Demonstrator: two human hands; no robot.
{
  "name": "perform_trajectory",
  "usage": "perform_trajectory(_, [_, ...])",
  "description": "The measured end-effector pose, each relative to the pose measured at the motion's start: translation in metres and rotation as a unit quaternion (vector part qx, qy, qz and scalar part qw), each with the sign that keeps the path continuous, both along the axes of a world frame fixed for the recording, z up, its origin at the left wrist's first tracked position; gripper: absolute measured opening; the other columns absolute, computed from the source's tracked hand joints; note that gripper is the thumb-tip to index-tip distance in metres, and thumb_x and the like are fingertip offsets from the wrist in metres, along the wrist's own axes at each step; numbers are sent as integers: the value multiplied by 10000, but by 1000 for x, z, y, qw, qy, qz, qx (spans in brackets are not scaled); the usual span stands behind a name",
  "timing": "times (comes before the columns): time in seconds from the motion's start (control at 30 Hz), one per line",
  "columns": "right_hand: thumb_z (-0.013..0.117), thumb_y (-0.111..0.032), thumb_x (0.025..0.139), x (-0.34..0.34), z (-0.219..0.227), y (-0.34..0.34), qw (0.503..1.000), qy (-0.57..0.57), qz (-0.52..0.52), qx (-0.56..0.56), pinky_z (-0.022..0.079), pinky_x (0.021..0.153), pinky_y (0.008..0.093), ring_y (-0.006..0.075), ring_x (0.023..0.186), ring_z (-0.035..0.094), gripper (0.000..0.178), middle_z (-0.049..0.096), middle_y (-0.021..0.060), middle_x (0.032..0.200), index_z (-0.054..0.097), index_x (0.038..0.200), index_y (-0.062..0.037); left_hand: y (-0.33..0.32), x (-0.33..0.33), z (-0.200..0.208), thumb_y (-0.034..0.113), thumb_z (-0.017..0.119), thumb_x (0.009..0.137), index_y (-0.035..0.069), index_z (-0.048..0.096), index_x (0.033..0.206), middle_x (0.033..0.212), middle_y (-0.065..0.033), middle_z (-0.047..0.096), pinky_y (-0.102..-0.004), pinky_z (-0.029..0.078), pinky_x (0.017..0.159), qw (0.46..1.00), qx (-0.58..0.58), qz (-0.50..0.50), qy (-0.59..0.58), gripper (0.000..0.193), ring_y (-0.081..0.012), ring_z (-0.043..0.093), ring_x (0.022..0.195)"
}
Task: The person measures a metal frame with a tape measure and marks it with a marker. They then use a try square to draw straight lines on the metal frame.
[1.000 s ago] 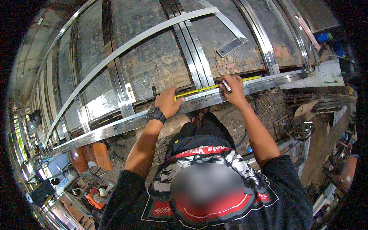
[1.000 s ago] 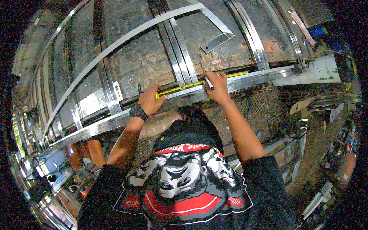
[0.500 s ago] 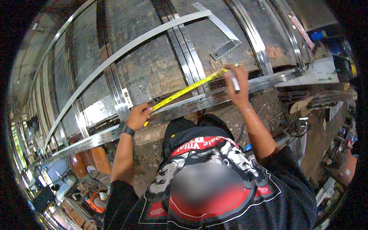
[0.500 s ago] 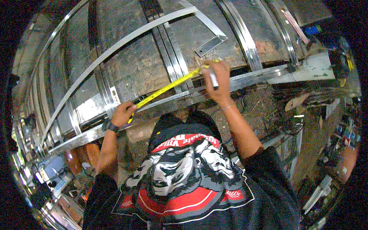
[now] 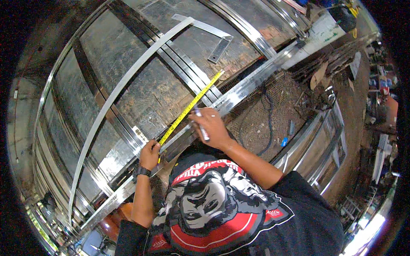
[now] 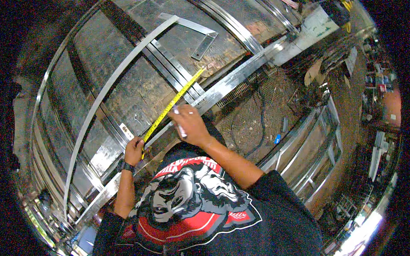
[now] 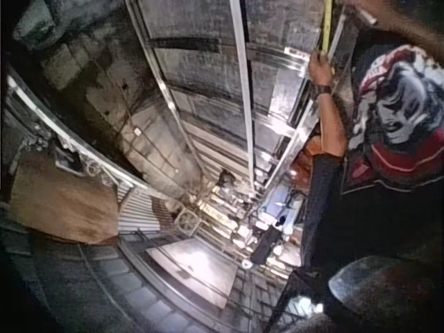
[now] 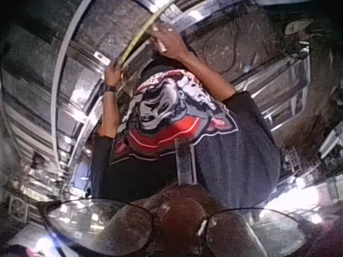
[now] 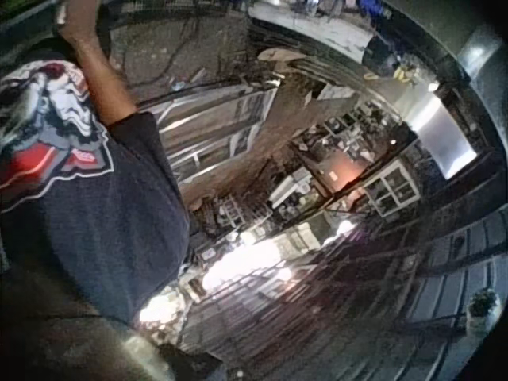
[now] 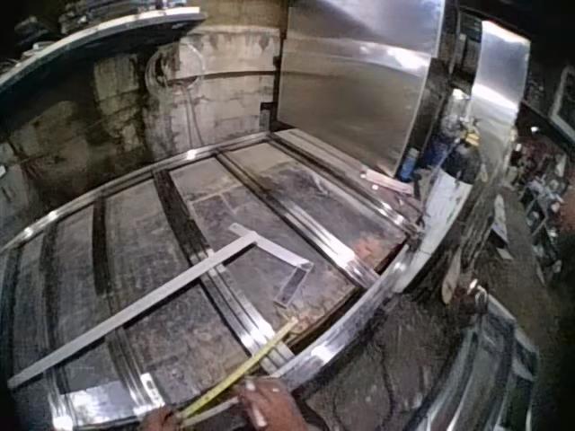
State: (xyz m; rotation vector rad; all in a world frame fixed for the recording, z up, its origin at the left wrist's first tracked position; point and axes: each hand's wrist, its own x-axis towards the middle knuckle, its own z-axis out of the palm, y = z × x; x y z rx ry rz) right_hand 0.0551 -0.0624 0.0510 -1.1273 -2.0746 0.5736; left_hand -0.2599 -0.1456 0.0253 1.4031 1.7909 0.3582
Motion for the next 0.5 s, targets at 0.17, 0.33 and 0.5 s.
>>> perform_trajectory(0.17, [760, -102, 796, -44, -4, 7, 993, -80, 91, 13, 380, 1120, 519, 367, 1251, 549, 547, 619, 186, 1260, 583, 1313, -112, 6, -11, -2, 243, 631, 957, 38, 685, 984, 846, -189, 683, -452, 503, 723, 997, 51, -39, 44, 213, -375, 662, 798])
perform_trajectory(0.33, [812, -107, 691, -44, -20, 24, 975, -168, 141, -25, 323, 1162, 528, 331, 1289, 535, 734, 617, 148, 1263, 531, 1368, -133, 4, -17, -9, 225, 631, 947, 30, 671, 953, 891, -200, 691, -472, 507, 757, 999, 9, -15, 36, 199, -413, 664, 845])
perform_trajectory(0.5, [861, -111, 629, -39, -36, 27, 963, -211, 160, -57, 297, 1181, 531, 310, 1246, 555, 819, 624, 121, 1216, 539, 1379, -160, 1, -15, -6, 234, 623, 952, 41, 687, 989, 906, -203, 691, -479, 509, 767, 997, 11, -20, 79, 207, -410, 662, 868])
